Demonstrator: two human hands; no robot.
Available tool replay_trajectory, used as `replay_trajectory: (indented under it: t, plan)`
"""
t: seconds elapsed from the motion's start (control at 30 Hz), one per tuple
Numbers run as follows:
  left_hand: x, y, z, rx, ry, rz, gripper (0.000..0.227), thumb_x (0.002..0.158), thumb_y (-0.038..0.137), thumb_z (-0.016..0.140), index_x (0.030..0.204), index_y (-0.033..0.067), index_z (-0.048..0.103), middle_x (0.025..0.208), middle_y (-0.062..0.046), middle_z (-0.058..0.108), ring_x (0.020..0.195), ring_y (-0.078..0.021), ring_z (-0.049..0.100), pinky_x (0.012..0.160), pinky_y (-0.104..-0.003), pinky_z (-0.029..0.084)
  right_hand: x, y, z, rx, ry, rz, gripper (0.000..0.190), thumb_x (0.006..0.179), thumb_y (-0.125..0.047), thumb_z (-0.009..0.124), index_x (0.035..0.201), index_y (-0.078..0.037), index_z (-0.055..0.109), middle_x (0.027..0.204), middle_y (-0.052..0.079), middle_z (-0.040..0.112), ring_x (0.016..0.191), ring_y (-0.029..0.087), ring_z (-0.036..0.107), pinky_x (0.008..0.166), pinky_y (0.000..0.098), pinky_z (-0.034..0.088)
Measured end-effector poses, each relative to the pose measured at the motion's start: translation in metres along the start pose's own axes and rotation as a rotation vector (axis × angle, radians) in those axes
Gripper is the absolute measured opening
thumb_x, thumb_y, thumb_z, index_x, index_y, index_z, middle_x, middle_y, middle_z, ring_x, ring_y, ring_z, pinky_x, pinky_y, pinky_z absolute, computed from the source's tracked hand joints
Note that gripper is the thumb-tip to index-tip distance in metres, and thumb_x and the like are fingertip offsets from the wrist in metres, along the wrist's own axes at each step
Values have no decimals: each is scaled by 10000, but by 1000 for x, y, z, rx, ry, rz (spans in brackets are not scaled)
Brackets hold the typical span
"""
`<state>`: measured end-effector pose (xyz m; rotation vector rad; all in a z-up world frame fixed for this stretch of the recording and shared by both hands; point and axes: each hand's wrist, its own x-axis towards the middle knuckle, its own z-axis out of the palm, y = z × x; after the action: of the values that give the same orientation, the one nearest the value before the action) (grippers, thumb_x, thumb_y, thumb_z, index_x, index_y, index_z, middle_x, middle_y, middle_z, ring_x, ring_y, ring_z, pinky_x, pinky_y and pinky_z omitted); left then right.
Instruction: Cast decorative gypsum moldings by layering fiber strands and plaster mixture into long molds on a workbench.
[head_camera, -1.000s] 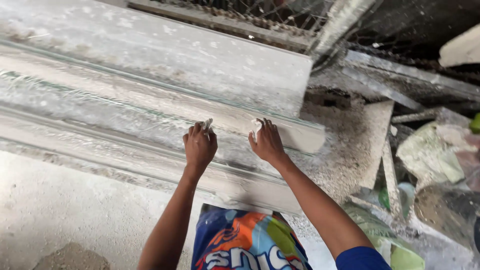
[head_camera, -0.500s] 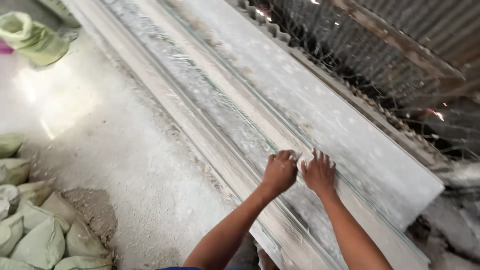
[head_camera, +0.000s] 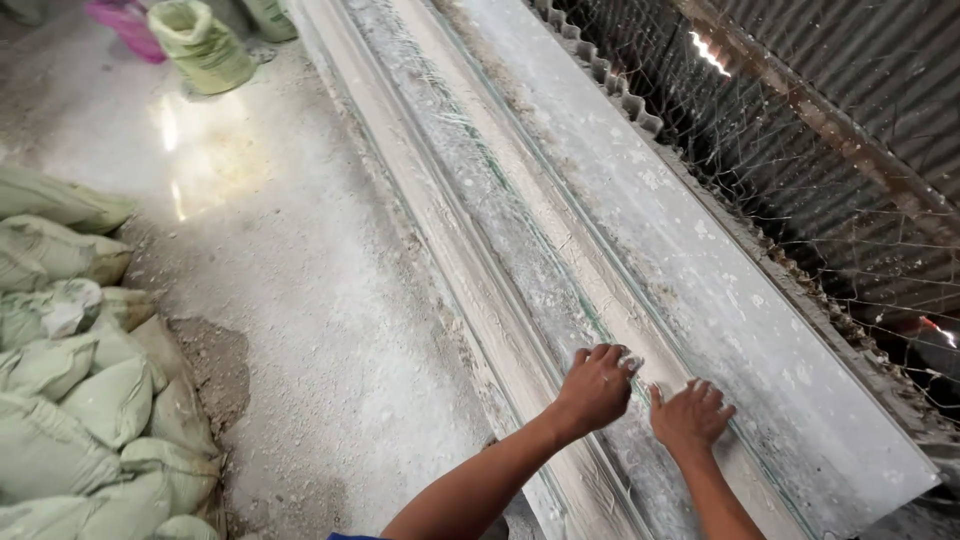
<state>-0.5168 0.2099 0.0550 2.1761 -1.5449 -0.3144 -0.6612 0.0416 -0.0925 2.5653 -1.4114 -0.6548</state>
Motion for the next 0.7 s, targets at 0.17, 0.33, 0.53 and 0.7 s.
replay_trajectory:
  t: [0.17, 0.33, 0.53, 0.7]
  plan:
    - [-38, 59, 28, 16, 167, 86, 352, 919, 90, 578, 1252, 11, 660, 1298, -232, 629, 1155, -376, 596, 970, -504, 426, -41, 62, 53, -24, 10, 70, 965, 976, -766, 234, 1497, 10, 475, 1473, 159, 563, 1261, 320, 575, 1023, 603, 339]
    - [-66, 120, 68, 30, 135, 123, 337, 912, 99, 605, 1235, 31, 677, 1268, -193, 623, 1132, -339, 588, 949, -496, 434, -94, 139, 107, 2, -86, 107, 979, 994, -756, 165, 1532, 18, 429, 1520, 177, 514, 1323, 352, 547, 1068, 690, 292]
    - [-84, 185, 106, 12, 10, 154, 375, 974, 151, 516, 1307, 33, 641, 1347, -222, 586, 1201, -365, 565, 1007, -560, 423, -161, 227, 168, 49, -117, 188, 945, 992, -761, 93, 1564, -56, 357, 1621, 132, 407, 1460, 338, 446, 1181, 712, 234]
    - [-86, 219, 133, -29, -166, 163, 422, 1043, 200, 404, 1379, 45, 606, 1471, -244, 544, 1297, -387, 538, 1118, -637, 368, -194, 272, 260, 120, -169, 278, 869, 1048, -717, 77, 1396, -89, 568, 1699, 154, 314, 1549, 361, 340, 1240, 666, 206]
